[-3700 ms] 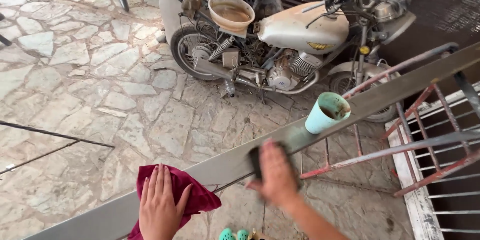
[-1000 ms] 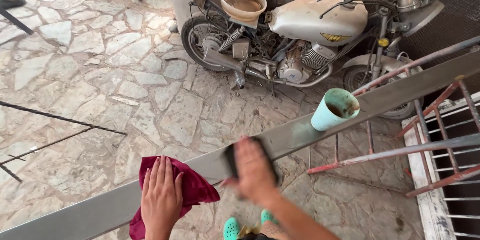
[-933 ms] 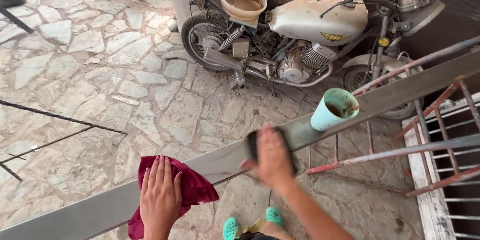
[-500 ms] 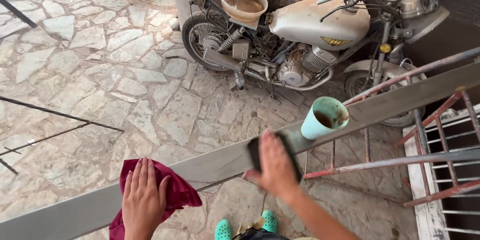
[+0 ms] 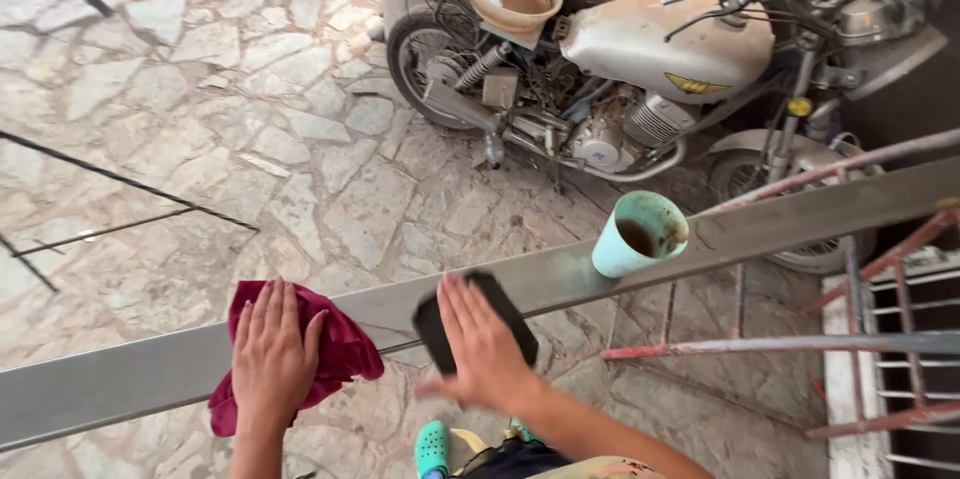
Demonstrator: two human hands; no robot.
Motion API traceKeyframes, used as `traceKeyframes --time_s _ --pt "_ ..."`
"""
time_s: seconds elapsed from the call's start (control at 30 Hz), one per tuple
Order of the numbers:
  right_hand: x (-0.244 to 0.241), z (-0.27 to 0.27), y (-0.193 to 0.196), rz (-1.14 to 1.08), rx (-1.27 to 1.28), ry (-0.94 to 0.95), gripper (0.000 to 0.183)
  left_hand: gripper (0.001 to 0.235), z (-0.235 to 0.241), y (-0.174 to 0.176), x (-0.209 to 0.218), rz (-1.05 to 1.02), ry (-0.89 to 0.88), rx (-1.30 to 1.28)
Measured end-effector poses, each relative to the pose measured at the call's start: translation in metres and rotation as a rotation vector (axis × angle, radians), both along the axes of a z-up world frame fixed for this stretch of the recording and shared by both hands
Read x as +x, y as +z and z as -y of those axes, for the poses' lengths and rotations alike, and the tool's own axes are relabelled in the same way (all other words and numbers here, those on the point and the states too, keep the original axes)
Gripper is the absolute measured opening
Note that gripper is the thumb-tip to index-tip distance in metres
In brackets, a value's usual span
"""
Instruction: Sanding a metal beam using a hand-held sanding block and wiping it clean with a cloth.
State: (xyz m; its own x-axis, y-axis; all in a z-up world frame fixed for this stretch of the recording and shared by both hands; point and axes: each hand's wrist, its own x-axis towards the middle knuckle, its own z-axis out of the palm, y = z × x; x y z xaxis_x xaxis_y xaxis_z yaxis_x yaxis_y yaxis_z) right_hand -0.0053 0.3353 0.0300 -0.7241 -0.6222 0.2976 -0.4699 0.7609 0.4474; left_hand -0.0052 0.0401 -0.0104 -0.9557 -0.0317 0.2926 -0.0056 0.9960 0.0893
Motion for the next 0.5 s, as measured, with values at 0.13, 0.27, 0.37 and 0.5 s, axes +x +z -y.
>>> traceKeyframes --time_s 0.13,0.27,0.37,0.5 --pt "-0.012 -0.052 -0.005 0.416 -0.486 0.126 0.125 0.071 0.000 0.003 -0.004 -0.020 0.009 -0.010" --pt "-0.019 -0.041 -0.001 0.175 -0.184 0.009 0.120 0.073 -0.007 -0.001 0.005 0.073 0.048 0.045" --pt "-0.007 -0.048 0.009 0.231 -0.271 0.151 0.117 0.071 -0.008 -0.002 0.002 -0.019 0.074 0.015" --pt "-0.047 -0.091 -0.013 0.171 -0.507 0.297 0.116 0.064 -0.021 0.000 0.006 -0.168 0.144 -0.119"
